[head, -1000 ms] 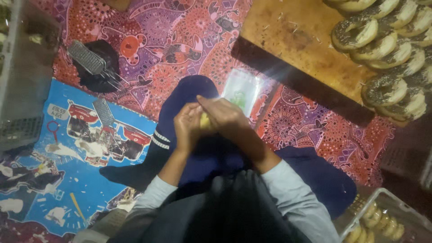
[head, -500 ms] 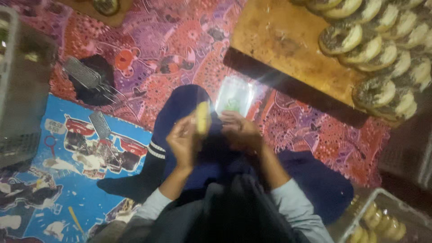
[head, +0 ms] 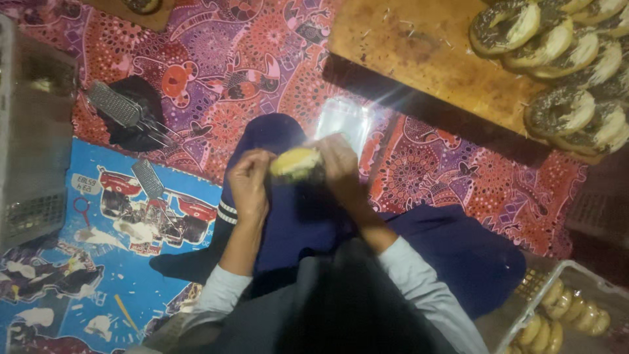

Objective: The person sits on a patterned floor mat and repeatedly picks up ring-shaped pastries from a wooden board. They place each pastry into a clear plastic bag and then put the bagged item into a white plastic crate. The process is repeated for multiple pastries throughout the clip.

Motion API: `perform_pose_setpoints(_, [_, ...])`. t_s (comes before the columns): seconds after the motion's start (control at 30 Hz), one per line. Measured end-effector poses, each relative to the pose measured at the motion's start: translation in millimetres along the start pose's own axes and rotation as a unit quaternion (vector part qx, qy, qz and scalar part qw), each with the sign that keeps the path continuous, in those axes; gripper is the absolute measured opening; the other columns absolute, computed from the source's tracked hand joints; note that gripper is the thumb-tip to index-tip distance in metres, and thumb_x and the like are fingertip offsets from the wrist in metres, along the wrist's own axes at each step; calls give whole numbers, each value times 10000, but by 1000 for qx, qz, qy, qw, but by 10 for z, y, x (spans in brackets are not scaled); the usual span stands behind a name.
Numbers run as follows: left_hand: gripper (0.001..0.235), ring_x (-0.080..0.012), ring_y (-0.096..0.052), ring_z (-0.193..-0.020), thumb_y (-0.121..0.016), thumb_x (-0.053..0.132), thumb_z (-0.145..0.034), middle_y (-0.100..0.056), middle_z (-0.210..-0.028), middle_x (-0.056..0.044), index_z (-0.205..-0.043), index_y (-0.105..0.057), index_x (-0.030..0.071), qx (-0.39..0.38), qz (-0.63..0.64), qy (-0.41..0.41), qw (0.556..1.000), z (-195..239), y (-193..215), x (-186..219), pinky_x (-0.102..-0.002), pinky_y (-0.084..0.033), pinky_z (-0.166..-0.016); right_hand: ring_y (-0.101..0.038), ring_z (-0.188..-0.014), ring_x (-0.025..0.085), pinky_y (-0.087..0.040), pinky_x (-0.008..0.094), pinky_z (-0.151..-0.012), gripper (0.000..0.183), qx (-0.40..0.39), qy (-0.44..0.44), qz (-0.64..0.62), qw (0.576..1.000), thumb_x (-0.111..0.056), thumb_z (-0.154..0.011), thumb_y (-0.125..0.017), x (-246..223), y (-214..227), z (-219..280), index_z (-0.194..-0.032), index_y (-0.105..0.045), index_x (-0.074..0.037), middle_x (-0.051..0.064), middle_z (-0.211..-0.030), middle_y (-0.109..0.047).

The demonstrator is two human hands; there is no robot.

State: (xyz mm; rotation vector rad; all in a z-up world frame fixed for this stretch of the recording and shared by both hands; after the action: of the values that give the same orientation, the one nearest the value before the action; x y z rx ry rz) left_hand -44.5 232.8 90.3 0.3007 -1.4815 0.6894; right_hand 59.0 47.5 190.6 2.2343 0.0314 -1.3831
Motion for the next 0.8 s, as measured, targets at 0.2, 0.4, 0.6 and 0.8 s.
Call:
perform_pose_setpoints(0.2, [229,-126,-574,-736,-670,103,-1037,-599,-841,-48,-850,-593,-4,61,-197,-75,976,151,-8,471,-281,-468,-694,-540,-750,294,-466,411,-692,136,4,63,159,985,-68,-1024,-617,-33,-78,89,-908,-575,-13,123,-813,-506])
perform_pose_setpoints(0.4, [154,-199,-634,-789,-694,61,-964,-666,-870,-122,-842,-656,-26,26,-340,-111,934,306,-66,120,-318,-503,-704,-551,-896,336,-480,444,-791,170,-36,-65,107,992,-119,-1019,-650,711,-248,691,-1095,-549,-6,169,-981,-524])
perform_pose_setpoints(0.6, [172,-339,-680,-900,-625,114,-915,-695,-1000,-190,-1043,-675,11,-238,-369,-29,898,-286,-1415,-1482,-423,-539,-784,-562,-1042,378,-494,477,-890,357,36,-154,186,970,-170,-1014,-682,1894,442,802,-1283,-523,1,216,-1148,-542])
perform_pose_setpoints(0.8, [493,-412,-656,-1034,-600,106,-815,-666,-1190,-233,-1303,-598,35,-303,-515,-84,797,-953,-1849,-2786,-485,-532,-877,-572,-1165,414,-497,526,-976,528,132,-329,363,862,-231,-1004,-712,2484,1356,1141,-1446,-526,-10,245,-1276,-572])
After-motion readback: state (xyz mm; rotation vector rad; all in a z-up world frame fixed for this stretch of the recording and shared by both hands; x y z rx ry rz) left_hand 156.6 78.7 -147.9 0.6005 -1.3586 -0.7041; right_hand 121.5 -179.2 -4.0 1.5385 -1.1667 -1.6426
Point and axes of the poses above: each hand's wrist, its own z-axis away from the middle knuckle, its own y-axis out of the back of the hand, x = y × z, the point moved 10 cm from there along -z, towards the middle knuckle
